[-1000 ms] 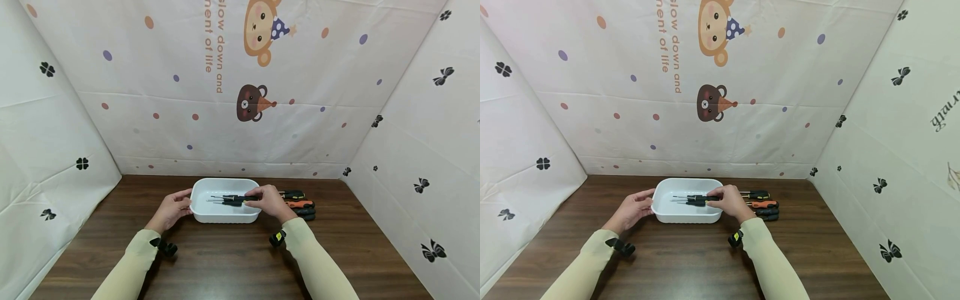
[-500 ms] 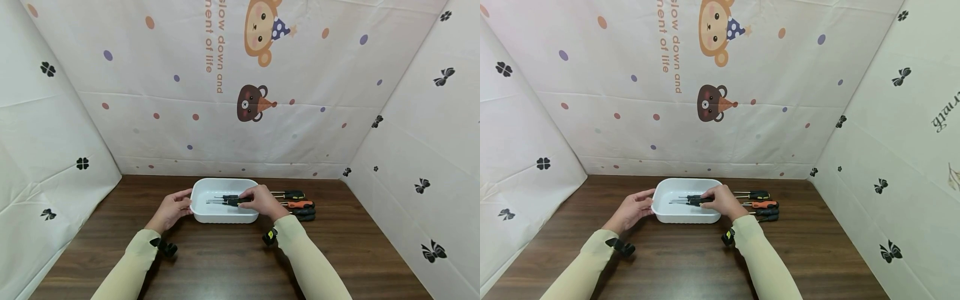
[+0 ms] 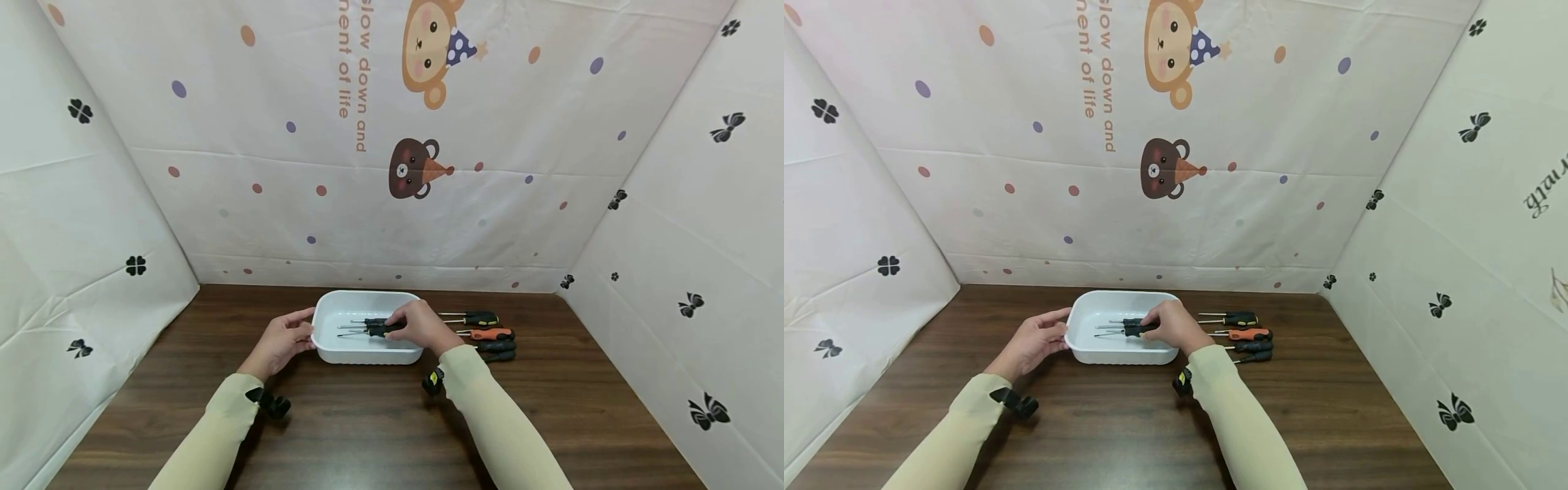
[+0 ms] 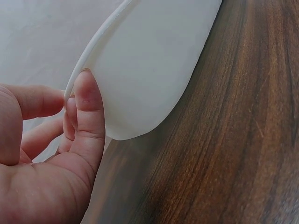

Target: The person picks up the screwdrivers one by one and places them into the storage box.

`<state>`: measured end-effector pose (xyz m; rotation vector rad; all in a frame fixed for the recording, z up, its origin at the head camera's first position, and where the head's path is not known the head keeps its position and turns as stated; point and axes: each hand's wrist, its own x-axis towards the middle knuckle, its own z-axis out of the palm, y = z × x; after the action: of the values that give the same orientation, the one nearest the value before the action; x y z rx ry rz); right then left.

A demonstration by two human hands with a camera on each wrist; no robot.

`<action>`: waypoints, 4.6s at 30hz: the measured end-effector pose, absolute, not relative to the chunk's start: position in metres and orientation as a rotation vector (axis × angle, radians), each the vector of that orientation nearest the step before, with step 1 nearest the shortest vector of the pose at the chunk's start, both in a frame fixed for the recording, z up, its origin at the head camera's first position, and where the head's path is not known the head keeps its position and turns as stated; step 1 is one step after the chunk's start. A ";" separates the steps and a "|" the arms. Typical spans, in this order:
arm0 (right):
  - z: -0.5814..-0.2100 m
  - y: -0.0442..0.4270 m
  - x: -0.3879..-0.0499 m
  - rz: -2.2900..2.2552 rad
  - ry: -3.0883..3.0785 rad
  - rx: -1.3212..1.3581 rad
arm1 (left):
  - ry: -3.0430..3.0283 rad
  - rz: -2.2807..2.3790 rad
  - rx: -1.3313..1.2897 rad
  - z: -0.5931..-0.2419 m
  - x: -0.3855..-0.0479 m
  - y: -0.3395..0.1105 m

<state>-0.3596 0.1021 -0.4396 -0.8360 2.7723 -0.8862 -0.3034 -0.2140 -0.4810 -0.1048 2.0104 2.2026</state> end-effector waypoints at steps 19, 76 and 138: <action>-0.441 0.088 -0.363 -0.616 2.864 -0.898 | 2.041 2.183 -0.142 -0.482 -0.305 -0.214; -0.429 0.095 -0.354 -0.649 2.918 -0.793 | 2.028 2.197 -0.133 -0.484 -0.305 -0.215; -0.472 0.295 -0.312 -1.207 2.990 -0.769 | 2.050 2.182 -0.152 -0.482 -0.305 -0.214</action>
<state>-0.3118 0.2952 -0.4718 -0.7694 2.9903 -1.2066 -0.3052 -0.2136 -0.4820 -0.1521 2.0500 2.1824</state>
